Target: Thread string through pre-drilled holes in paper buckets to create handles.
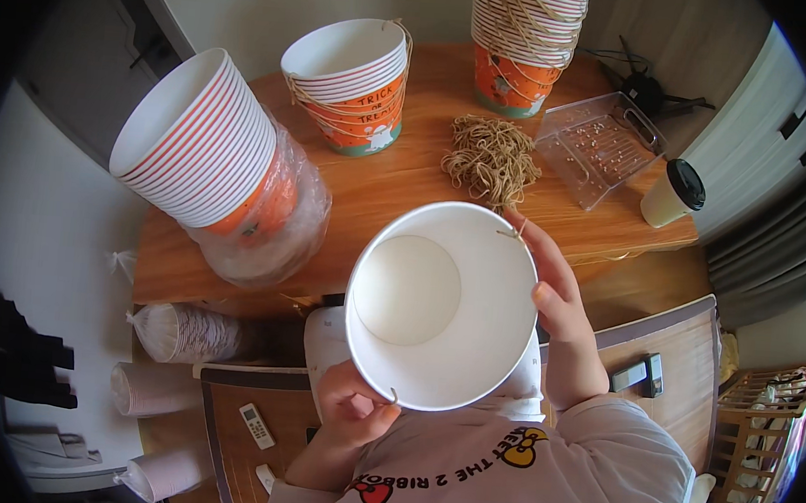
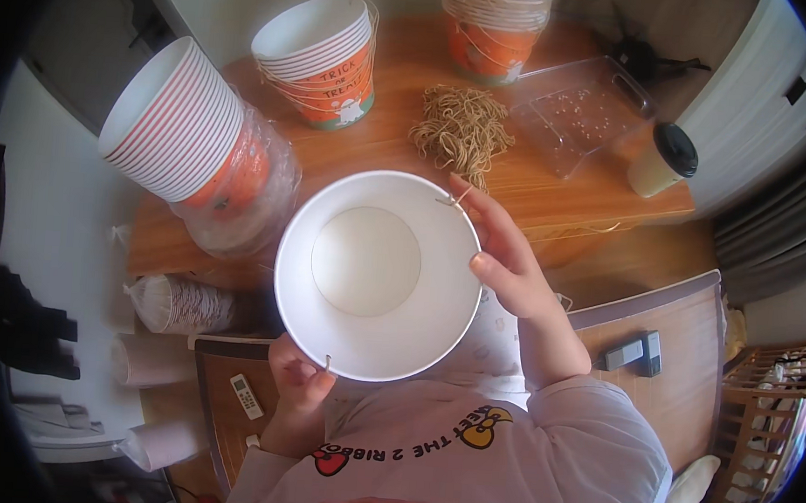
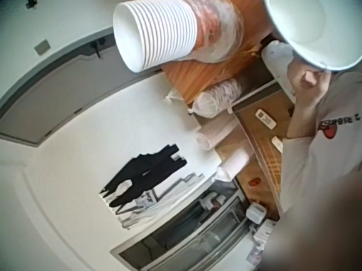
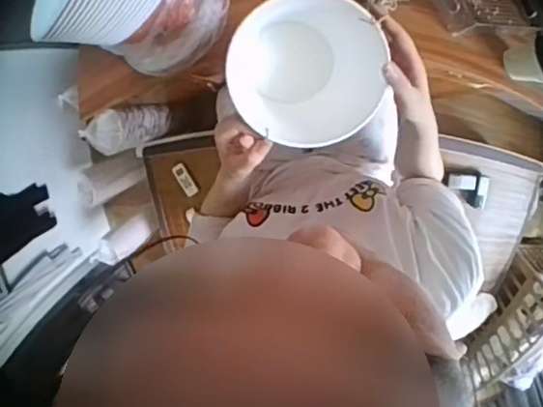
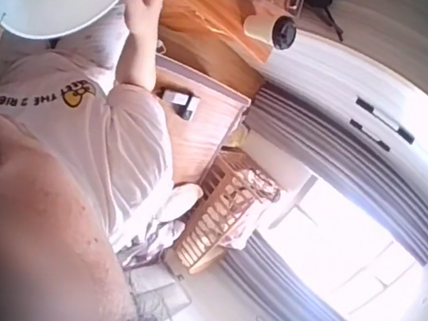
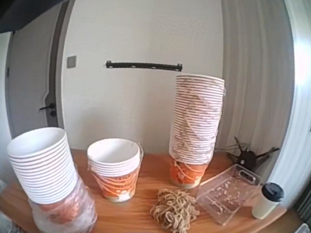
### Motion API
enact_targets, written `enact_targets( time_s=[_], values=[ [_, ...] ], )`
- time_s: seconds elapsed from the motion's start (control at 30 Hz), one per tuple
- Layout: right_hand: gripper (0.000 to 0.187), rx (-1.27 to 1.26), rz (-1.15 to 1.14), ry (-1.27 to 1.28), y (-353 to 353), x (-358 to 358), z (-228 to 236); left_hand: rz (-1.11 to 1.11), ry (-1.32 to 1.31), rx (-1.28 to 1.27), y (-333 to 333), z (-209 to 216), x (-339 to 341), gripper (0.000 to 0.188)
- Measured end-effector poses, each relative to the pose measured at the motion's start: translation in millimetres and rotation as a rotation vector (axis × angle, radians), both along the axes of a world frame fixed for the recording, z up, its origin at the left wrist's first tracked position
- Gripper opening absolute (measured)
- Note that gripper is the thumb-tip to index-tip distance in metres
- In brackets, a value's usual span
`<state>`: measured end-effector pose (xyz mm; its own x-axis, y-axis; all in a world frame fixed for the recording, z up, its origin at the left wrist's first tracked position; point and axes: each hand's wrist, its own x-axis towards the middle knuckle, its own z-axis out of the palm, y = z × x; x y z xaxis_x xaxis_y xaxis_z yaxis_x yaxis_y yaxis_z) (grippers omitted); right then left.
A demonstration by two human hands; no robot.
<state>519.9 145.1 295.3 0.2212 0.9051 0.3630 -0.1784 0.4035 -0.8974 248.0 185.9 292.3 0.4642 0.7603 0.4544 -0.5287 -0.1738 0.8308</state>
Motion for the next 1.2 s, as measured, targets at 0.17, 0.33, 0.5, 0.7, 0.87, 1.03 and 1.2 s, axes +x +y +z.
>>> enact_targets(
  time_s=[0.17, 0.33, 0.5, 0.7, 0.87, 1.03, 1.2],
  values=[
    [0.088, -0.134, 0.160, -0.092, 1.1, 3.3, 18.8, -0.064, 0.068, 0.060, 1.5, -0.9, -8.8, 0.008],
    [0.085, -0.178, 0.226, -0.009, 7.3, -1.6, 40.4, -0.054, 0.110, 0.053, -0.2, 7.2, -13.0, 0.009],
    [0.080, -0.158, 0.159, -0.288, 40.9, 22.8, 83.2, -0.150, 0.258, -0.038, -1.6, 18.0, -25.7, 0.020],
    [0.063, -0.032, -0.180, -0.440, 128.3, 59.4, 168.4, -0.137, 0.373, -0.079, 0.6, 15.5, -38.5, 0.018],
    [0.053, -0.077, -0.054, -0.366, 221.5, 113.2, 210.3, -0.144, 0.529, -0.076, -3.4, 13.5, -50.5, 0.021],
    [0.041, -0.125, -0.030, -0.399, 267.9, 92.7, 222.5, -0.152, 0.632, -0.098, -9.2, 7.9, -71.0, 0.023],
    [0.033, -0.208, 0.016, -0.338, 295.9, 91.1, 208.9, -0.170, 0.677, -0.127, -13.8, 8.9, -70.9, 0.024]
  ],
)
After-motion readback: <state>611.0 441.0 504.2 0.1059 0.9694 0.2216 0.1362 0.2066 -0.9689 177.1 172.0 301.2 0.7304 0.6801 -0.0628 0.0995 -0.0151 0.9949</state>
